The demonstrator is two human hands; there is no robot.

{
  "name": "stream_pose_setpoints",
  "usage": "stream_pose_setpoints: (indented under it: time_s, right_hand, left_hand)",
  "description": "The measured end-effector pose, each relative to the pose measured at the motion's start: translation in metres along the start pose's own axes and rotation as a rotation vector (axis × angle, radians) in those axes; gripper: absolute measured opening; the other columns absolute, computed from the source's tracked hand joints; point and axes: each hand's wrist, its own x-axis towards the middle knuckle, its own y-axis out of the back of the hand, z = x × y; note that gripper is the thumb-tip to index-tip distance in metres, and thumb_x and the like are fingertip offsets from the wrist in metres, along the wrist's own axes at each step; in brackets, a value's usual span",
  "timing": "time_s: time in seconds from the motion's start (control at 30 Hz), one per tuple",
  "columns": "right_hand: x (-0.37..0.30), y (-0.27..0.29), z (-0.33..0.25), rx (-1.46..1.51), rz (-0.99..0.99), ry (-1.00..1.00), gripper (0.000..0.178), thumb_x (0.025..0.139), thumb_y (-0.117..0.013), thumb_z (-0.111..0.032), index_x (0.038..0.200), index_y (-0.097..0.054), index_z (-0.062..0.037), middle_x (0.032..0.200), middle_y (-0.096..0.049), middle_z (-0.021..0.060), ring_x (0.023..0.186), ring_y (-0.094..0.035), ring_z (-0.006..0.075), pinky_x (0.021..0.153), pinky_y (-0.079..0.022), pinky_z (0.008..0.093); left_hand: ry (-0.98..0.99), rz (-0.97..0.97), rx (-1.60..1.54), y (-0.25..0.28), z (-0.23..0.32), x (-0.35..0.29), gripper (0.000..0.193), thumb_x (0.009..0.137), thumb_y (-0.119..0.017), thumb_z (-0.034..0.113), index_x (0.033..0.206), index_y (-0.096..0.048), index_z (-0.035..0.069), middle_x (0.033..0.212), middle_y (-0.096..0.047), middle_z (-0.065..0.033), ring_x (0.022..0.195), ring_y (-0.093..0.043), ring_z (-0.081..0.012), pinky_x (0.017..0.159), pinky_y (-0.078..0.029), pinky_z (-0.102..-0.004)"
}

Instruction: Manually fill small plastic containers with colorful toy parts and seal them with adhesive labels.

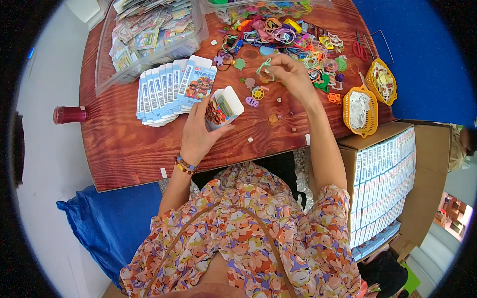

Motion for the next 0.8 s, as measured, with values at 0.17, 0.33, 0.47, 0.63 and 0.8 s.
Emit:
stream_pose_setpoints:
  time_s: [0.17,0.33,0.47,0.63,0.8]
  right_hand:
    - [0.002,0.002,0.003,0.208,0.038,-0.07,0.003,0.098,-0.059,-0.013,0.097,-0.059,-0.0099,0.103,-0.069,0.0025,0.09,-0.071,0.0139,0.071,-0.055,0.0247]
    - [0.001,-0.004,-0.01,0.377,0.009,-0.13,0.007,0.099,-0.059,-0.017,0.101,-0.06,-0.0097,0.101,-0.07,0.0031,0.088,-0.07,0.012,0.069,-0.055,0.0262]
    - [0.004,0.004,0.01,-0.828,0.123,0.034,0.01,0.099,-0.059,-0.018,0.097,-0.061,-0.0088,0.098,-0.071,0.0029,0.086,-0.067,0.0089,0.07,-0.052,0.0262]
    - [0.001,0.009,0.016,-0.008,0.068,0.031,0.009,0.096,-0.062,-0.014,0.092,-0.064,-0.0065,0.084,-0.066,-0.0026,0.07,-0.053,0.0037,0.061,-0.041,0.0206]
    - [0.012,0.017,0.012,-0.658,0.239,0.105,0.012,0.094,-0.063,-0.015,0.091,-0.065,-0.0039,0.094,-0.067,0.0017,0.075,-0.061,0.0102,0.065,-0.046,0.0254]
  left_hand:
    - [-0.005,-0.012,0.078,-0.01,-0.001,-0.001,0.083,0.069,-0.087,0.035,0.135,-0.048,0.001,0.116,-0.057,-0.0202,0.106,-0.059,-0.0375,0.086,-0.052,-0.0446]
    - [-0.012,0.02,0.13,-0.013,-0.005,0.001,0.085,0.069,-0.087,0.036,0.136,-0.047,0.002,0.119,-0.056,-0.0213,0.107,-0.059,-0.0384,0.086,-0.052,-0.0451]
    - [0.02,-0.015,0.127,-0.008,0.002,0.003,0.085,0.069,-0.087,0.036,0.136,-0.047,0.002,0.12,-0.056,-0.0214,0.106,-0.059,-0.039,0.085,-0.053,-0.0454]
    - [-0.021,0.033,0.124,-0.008,-0.006,-0.001,0.084,0.069,-0.087,0.037,0.136,-0.048,0.003,0.118,-0.056,-0.0205,0.105,-0.059,-0.0384,0.084,-0.053,-0.0452]
    - [-0.021,0.03,0.1,-0.006,-0.003,0.003,0.085,0.069,-0.087,0.036,0.136,-0.048,0.003,0.116,-0.057,-0.0188,0.105,-0.059,-0.0369,0.085,-0.053,-0.0446]
